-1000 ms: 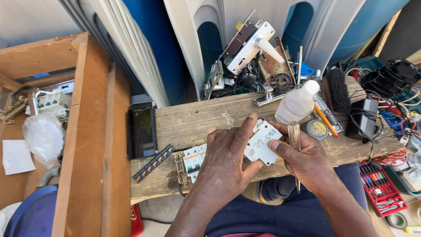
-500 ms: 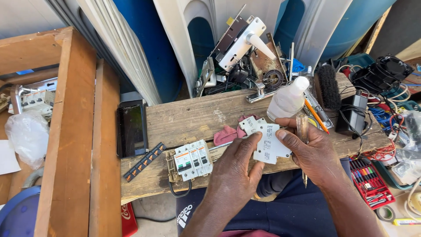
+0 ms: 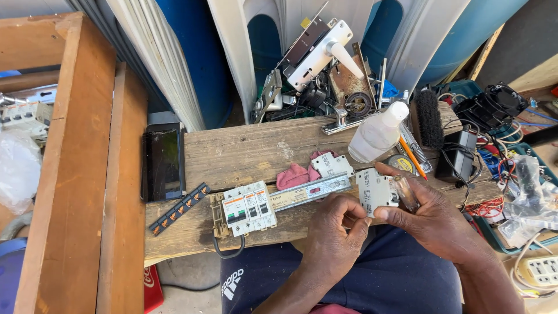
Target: Securing electrical circuit breakers onto a DIN rail using a screwdriver and manual positioning
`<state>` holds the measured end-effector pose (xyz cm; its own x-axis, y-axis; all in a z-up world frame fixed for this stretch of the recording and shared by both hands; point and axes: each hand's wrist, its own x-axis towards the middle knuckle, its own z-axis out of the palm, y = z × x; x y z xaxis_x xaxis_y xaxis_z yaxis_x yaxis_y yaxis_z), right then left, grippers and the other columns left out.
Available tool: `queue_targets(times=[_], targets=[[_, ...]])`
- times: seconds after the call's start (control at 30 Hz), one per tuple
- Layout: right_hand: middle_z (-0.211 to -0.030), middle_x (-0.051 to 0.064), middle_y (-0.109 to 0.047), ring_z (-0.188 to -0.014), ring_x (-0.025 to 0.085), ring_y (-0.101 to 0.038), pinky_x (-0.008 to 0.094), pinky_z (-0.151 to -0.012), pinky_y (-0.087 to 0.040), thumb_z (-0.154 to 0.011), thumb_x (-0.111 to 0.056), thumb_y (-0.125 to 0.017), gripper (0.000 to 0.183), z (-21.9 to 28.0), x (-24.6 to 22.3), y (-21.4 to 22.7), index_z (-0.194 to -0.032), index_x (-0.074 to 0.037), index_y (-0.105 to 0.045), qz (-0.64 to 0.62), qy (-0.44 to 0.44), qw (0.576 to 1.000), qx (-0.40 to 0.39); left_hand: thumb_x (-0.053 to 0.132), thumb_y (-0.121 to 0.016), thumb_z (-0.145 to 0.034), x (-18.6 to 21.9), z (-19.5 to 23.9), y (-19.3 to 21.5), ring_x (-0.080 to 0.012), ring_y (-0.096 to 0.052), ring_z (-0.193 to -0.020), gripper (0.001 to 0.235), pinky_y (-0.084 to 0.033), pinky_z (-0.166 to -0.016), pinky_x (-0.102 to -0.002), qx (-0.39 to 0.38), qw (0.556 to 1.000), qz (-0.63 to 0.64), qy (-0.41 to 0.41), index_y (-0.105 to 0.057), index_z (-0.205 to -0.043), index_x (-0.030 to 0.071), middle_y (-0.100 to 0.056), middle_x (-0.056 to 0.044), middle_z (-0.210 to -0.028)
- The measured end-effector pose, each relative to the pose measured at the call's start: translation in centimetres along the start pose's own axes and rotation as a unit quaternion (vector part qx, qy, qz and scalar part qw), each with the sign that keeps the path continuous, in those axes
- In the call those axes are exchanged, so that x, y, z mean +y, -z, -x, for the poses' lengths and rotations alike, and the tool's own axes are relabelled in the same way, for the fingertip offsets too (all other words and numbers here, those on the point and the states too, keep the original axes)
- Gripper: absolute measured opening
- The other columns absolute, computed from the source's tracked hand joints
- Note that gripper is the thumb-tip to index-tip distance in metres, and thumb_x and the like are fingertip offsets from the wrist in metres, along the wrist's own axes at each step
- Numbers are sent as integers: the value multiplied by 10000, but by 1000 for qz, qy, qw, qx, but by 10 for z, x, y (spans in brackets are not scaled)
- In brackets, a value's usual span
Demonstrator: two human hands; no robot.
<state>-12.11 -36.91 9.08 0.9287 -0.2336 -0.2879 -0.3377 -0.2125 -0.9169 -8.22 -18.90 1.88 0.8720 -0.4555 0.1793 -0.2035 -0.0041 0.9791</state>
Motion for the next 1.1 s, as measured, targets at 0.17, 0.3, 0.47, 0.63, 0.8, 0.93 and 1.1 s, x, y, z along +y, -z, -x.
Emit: queue_targets(times=[0.17,0.3,0.47,0.63,0.8,0.93,1.1], targets=[[-1289,-4,-741,-1174,95,-627,290,-1027,-506,-881,-91,-755,739,-9,0,3,-1592,-193,-584,65,-49,996,35,220,-766,-960,-8,-5,-1,-153,-692,-856,177,-606,-735,-334,-21,994,-26,102,-658,-1097,185,-709,11,-987],[-1438,-99,-739,-1300,49,-625,296,-1103,-442,-893,-263,-754,669,-16,-33,-1,-1536,-364,-598,245,-104,963,43,310,-729,-960,-14,-8,7,-179,-711,-846,163,-580,-741,-382,-27,987,-94,128,-646,-1061,213,-713,50,-915],[-1243,-31,-804,-1125,98,-646,300,-1010,-448,-948,-233,-723,634,-22,-48,-10,-1554,-351,-577,255,-126,959,4,264,-648,-1068,19,-7,10,-141,-673,-570,179,-587,-498,-294,-114,936,38,332,-750,-1105,121,-767,-22,-851],[-1422,-80,-769,-1391,63,-629,320,-1064,-471,-917,-311,-726,670,-28,-53,-12,-1561,-391,-558,318,-126,939,-18,281,-654,-1041,-2,-4,5,-206,-650,-700,136,-528,-642,-419,-98,969,-170,151,-686,-1103,163,-710,-30,-845],[-1464,-74,-734,-1292,122,-686,364,-1012,-497,-877,-426,-733,729,-30,-57,-9,-1580,-380,-544,380,-94,919,-34,224,-653,-1048,-19,-19,15,-263,-623,-1046,387,-537,-917,-458,-111,927,-358,36,-586,-1420,137,-618,-81,-1204],[-1647,-86,-569,-1490,205,-571,441,-1097,-488,-874,-429,-730,772,-34,-60,-11,-1605,-401,-486,387,-98,916,-45,340,-790,-906,-22,-32,25,-311,-559,-1133,606,-432,-955,-480,5,879,-470,-76,-567,-1420,109,-590,-93,-1266],[-1568,-78,-654,-1446,114,-586,357,-1121,-442,-859,-432,-752,753,-41,-48,-6,-1576,-336,-541,395,-44,917,-43,426,-785,-912,-48,-40,23,-315,-550,-1129,524,-385,-1003,-520,1,864,-495,-96,-630,-1325,144,-589,-79,-1218]])
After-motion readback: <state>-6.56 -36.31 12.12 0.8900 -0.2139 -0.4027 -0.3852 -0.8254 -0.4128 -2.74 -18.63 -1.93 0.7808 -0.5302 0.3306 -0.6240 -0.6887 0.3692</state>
